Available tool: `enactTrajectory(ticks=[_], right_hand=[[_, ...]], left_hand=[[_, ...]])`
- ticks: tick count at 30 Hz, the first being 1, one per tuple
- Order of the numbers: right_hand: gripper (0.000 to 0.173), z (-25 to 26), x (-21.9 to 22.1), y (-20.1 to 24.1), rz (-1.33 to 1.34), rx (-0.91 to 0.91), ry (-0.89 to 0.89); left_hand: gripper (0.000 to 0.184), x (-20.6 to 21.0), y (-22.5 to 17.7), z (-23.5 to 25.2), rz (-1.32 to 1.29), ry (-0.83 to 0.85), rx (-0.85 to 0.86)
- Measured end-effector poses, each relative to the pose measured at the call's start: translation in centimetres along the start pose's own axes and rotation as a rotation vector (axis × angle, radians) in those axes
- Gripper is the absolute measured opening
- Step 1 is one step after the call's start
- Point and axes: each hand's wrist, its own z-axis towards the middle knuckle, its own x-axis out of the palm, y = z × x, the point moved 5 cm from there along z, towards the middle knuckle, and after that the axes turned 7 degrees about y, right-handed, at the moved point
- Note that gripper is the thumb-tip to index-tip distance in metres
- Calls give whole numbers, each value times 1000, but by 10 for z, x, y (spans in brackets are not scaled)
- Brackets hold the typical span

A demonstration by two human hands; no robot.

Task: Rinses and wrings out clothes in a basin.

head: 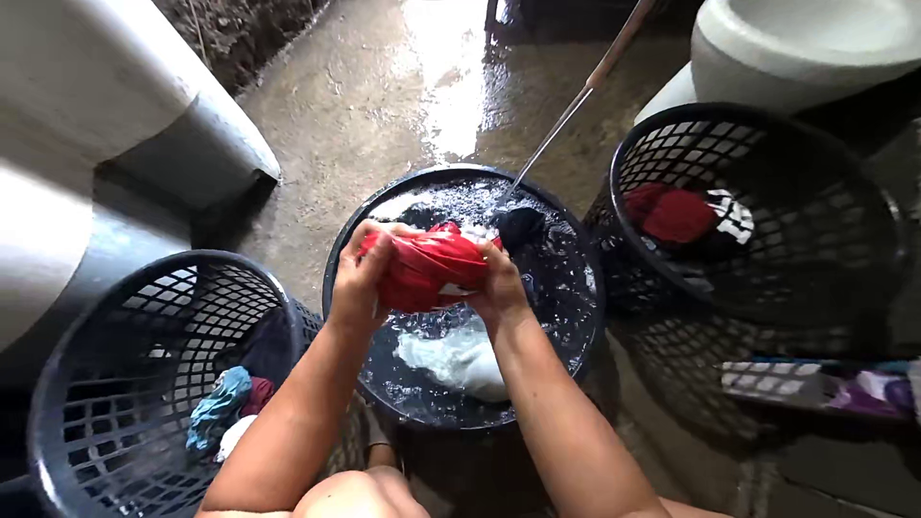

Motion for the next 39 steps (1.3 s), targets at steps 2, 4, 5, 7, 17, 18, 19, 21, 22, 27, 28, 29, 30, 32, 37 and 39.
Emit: enactTrajectory(ticks=[2,4,5,7,17,18,19,21,22,27,28,29,30,32,37,39], right_hand=[[9,-2,16,17,-245,-152,107],[4,-4,33,29,-501,-296,237],[5,-6,41,33,-634,-349,293],[13,-12,56,36,-852,-414,393],[11,-37,79,25,-1114,-456,632],[13,-38,78,25,-1097,-454,643],[15,-38,75,24,-1076,-441,649],[14,-36,63,24,-993,-407,613],[13,-33,51,24,-911,-385,544],[20,-19,-52,39,-218,-161,-336],[22,-19,-65,52,-57,-190,-507],[25,-22,-79,67,110,-276,-630],[31,-25,-93,83,277,-403,-697],[56,-27,-116,111,589,-691,-631],[55,-12,-118,89,347,-483,-503],[48,-3,-115,48,-175,-157,-466]], left_hand=[[31,-7,18,-1,-140,-148,-223],[44,0,32,-4,-259,-196,-422],[43,4,35,-6,-291,-182,-489],[38,12,36,-10,-335,-139,-553],[32,14,48,-19,-332,174,-818],[35,15,50,-19,-335,181,-861],[37,15,53,-19,-329,188,-887],[43,25,47,-18,-251,114,-918],[42,27,47,-15,-231,67,-919],[60,27,64,4,-300,90,-624],[65,20,69,5,-179,128,-590],[63,10,76,6,-26,115,-576],[55,-4,84,7,135,75,-570],[54,-34,100,8,452,8,-561],[65,-71,144,0,1044,142,-581],[70,-67,161,-11,1100,213,-723]])
